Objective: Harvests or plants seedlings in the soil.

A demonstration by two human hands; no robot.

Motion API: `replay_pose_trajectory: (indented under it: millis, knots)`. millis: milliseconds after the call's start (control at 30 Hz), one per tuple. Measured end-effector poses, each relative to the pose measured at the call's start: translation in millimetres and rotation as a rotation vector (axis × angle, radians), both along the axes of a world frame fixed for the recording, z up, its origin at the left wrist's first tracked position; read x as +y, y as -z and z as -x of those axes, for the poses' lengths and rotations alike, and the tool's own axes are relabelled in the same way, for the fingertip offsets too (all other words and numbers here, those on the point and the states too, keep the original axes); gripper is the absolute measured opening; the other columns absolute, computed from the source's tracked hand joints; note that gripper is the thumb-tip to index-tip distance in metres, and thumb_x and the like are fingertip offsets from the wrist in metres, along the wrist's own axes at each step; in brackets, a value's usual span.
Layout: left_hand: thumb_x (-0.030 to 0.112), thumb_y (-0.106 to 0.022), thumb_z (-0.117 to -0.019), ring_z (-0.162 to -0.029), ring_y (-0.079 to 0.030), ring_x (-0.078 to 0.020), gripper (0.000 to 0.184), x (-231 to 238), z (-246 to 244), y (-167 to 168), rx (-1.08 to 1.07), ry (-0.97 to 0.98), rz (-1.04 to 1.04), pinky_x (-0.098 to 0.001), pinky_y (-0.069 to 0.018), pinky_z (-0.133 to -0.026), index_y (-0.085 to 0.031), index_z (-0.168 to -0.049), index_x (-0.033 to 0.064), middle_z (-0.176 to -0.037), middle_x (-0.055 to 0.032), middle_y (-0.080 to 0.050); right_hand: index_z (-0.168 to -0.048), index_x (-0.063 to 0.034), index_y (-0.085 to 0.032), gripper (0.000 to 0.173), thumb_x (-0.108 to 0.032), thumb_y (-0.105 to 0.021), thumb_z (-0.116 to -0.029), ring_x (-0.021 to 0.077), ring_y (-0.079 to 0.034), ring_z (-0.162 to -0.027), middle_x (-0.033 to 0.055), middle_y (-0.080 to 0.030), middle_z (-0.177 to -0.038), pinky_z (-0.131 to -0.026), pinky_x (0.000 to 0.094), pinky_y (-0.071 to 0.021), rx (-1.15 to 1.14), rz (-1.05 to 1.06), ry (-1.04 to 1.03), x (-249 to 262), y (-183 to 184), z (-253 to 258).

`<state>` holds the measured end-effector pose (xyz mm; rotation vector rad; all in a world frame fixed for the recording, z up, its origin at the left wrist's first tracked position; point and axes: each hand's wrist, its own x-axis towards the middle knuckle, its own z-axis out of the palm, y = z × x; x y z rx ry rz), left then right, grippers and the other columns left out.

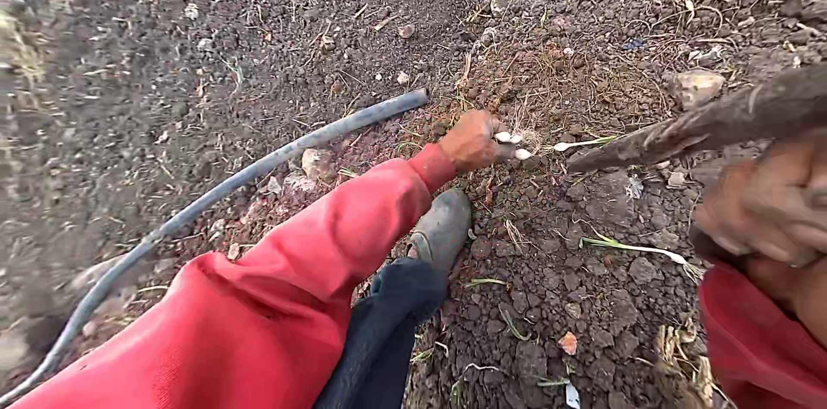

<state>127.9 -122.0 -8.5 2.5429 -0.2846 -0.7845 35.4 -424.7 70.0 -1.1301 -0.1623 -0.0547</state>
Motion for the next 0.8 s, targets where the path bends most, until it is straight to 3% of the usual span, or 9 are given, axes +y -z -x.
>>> replay_pose_trajectory:
  millis: [67,133,200,333,433,500,633,733,800]
  knots:
    - [0.033,-0.082,-0.0857,-0.069,-0.065,-0.0230,0.028,-4,10,17,0.056,-0.016,-0.038,-0.0523,-0.0526,-0.067,-0.072,-0.077,0.0090,-0.071,-0.0071,-0.067,-0.084,-0.0177,-0.056,0.032,-0.041,-0.051,-0.1056,0.0084,-0.045,-0.042,-0.0065,-0.047,-0.056,-0.037,0.0285,-0.0420,0.023,0.269,0.090,50,42,-23]
    - [0.033,-0.081,-0.0865,-0.076,-0.067,-0.0273,0.026,-19,14,21,0.073,0.030,-0.099,-0.0557,-0.0538,-0.072,-0.074,-0.082,0.0082,-0.076,-0.0097,-0.069,-0.093,-0.0115,-0.062,0.044,-0.052,-0.048,-0.1044,0.0143,-0.050,-0.045,-0.0016,-0.051,-0.059,-0.043,0.0379,-0.0462,0.184,0.509,0.107,87,119,-12]
    - [0.030,-0.073,-0.0882,-0.085,-0.070,-0.0322,0.020,-45,17,27,0.027,0.143,-0.204,-0.0596,-0.0561,-0.073,-0.073,-0.086,0.0094,-0.084,-0.0117,-0.071,-0.098,-0.0102,-0.064,0.047,-0.053,-0.047,-0.1043,0.0147,-0.049,-0.046,-0.0009,-0.050,-0.060,-0.044,0.0380,-0.0466,0.258,0.524,0.120,96,155,10]
    - [0.012,-0.063,-0.0962,-0.094,-0.070,-0.0389,0.014,-85,61,60,0.040,0.369,-0.299,-0.0597,-0.0573,-0.073,-0.072,-0.104,0.0044,-0.111,-0.0175,-0.070,-0.095,-0.0153,-0.062,0.039,-0.050,-0.048,-0.1062,0.0106,-0.045,-0.042,-0.0046,-0.045,-0.057,-0.039,0.0307,-0.0442,0.162,0.339,0.141,58,92,59]
    - [0.017,-0.054,-0.1048,-0.098,-0.070,-0.0349,0.024,-66,81,68,-0.084,0.285,-0.185,-0.0518,-0.0606,-0.075,-0.063,-0.123,0.0050,-0.121,-0.0165,-0.064,-0.089,-0.0193,-0.059,0.035,-0.052,-0.054,-0.1023,0.0079,-0.051,-0.049,-0.0061,-0.051,-0.062,-0.045,0.0274,-0.0464,0.107,0.286,0.124,11,30,87]
    - [0.015,-0.049,-0.1063,-0.105,-0.070,-0.0344,0.025,-43,79,53,-0.189,0.189,-0.017,-0.0513,-0.0596,-0.085,-0.062,-0.125,0.0027,-0.116,-0.0179,-0.067,-0.086,-0.0177,-0.060,0.033,-0.047,-0.059,-0.1007,0.0084,-0.051,-0.048,-0.0053,-0.053,-0.061,-0.044,0.0271,-0.0458,0.117,0.234,0.119,-3,15,82]
    - [0.022,-0.067,-0.0978,-0.083,-0.071,-0.0228,0.015,-44,56,11,-0.067,0.162,0.120,-0.0492,-0.0570,-0.078,-0.075,-0.102,0.0099,-0.087,-0.0072,-0.073,-0.091,-0.0140,-0.061,0.043,-0.053,-0.049,-0.1043,0.0101,-0.048,-0.043,-0.0048,-0.049,-0.057,-0.039,0.0325,-0.0443,0.205,0.544,0.228,37,102,65]
    - [0.024,-0.068,-0.0963,-0.093,-0.070,-0.0274,0.018,-87,60,18,-0.011,0.259,0.022,-0.0537,-0.0573,-0.081,-0.076,-0.100,0.0090,-0.096,-0.0096,-0.073,-0.091,-0.0122,-0.061,0.046,-0.054,-0.047,-0.1043,0.0117,-0.048,-0.044,-0.0033,-0.047,-0.057,-0.041,0.0339,-0.0444,0.252,0.555,0.285,49,147,91]
    - [0.016,-0.062,-0.0990,-0.110,-0.067,-0.0341,0.017,-114,89,45,-0.009,0.421,-0.091,-0.0558,-0.0582,-0.084,-0.075,-0.103,0.0059,-0.110,-0.0138,-0.071,-0.091,-0.0142,-0.059,0.043,-0.053,-0.047,-0.1049,0.0114,-0.047,-0.042,-0.0042,-0.046,-0.056,-0.039,0.0329,-0.0444,0.243,0.503,0.291,40,124,118]
